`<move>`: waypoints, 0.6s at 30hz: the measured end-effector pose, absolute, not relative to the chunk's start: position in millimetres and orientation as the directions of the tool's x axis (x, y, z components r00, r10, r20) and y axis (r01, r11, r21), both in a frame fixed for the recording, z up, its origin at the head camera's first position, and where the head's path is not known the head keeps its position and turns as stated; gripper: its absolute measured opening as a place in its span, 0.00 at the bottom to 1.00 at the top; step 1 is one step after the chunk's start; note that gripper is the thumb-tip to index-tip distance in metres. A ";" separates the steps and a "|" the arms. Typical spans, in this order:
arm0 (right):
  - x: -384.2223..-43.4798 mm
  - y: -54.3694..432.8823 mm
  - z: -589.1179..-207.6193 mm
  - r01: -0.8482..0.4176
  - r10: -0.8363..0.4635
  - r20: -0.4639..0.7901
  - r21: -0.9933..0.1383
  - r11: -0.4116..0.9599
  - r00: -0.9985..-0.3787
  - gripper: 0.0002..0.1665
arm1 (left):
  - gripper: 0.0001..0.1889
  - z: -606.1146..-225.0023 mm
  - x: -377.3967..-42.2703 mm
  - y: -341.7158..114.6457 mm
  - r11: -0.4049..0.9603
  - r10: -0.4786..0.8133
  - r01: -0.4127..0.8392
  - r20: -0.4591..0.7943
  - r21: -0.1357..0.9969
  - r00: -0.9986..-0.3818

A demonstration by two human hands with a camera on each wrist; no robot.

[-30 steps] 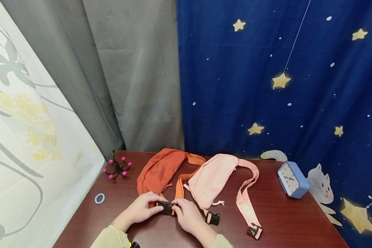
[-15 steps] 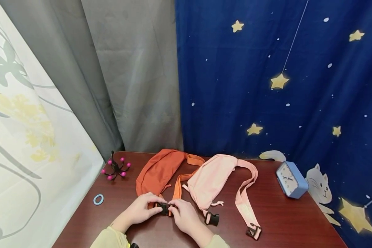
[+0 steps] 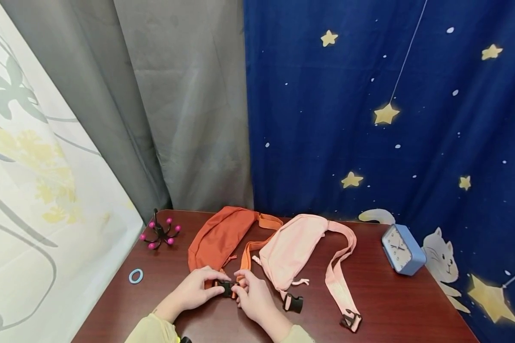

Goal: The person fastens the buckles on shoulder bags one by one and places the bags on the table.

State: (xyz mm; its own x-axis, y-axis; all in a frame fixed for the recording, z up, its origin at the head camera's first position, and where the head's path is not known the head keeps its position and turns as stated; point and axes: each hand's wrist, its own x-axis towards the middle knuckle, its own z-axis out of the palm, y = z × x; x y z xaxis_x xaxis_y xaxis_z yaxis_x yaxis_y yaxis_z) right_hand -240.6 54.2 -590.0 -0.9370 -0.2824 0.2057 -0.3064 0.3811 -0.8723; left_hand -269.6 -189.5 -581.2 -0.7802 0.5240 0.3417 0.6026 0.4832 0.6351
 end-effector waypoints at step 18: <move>-241.1 51.7 -589.3 -0.336 -0.288 0.230 -0.849 0.408 -0.930 0.19 | 0.11 -582.0 -270.8 -187.8 0.485 0.520 0.620 0.366 0.618 -0.772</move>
State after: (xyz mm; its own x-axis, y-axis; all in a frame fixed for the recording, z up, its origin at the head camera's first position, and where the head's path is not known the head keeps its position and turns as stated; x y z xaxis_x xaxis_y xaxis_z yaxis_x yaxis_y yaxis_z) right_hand -241.1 51.7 -589.3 -0.9296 -0.2880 0.2299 -0.3363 0.4079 -0.8488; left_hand -270.8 -187.8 -582.0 -0.7717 0.5198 0.3664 0.6196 0.4845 0.6175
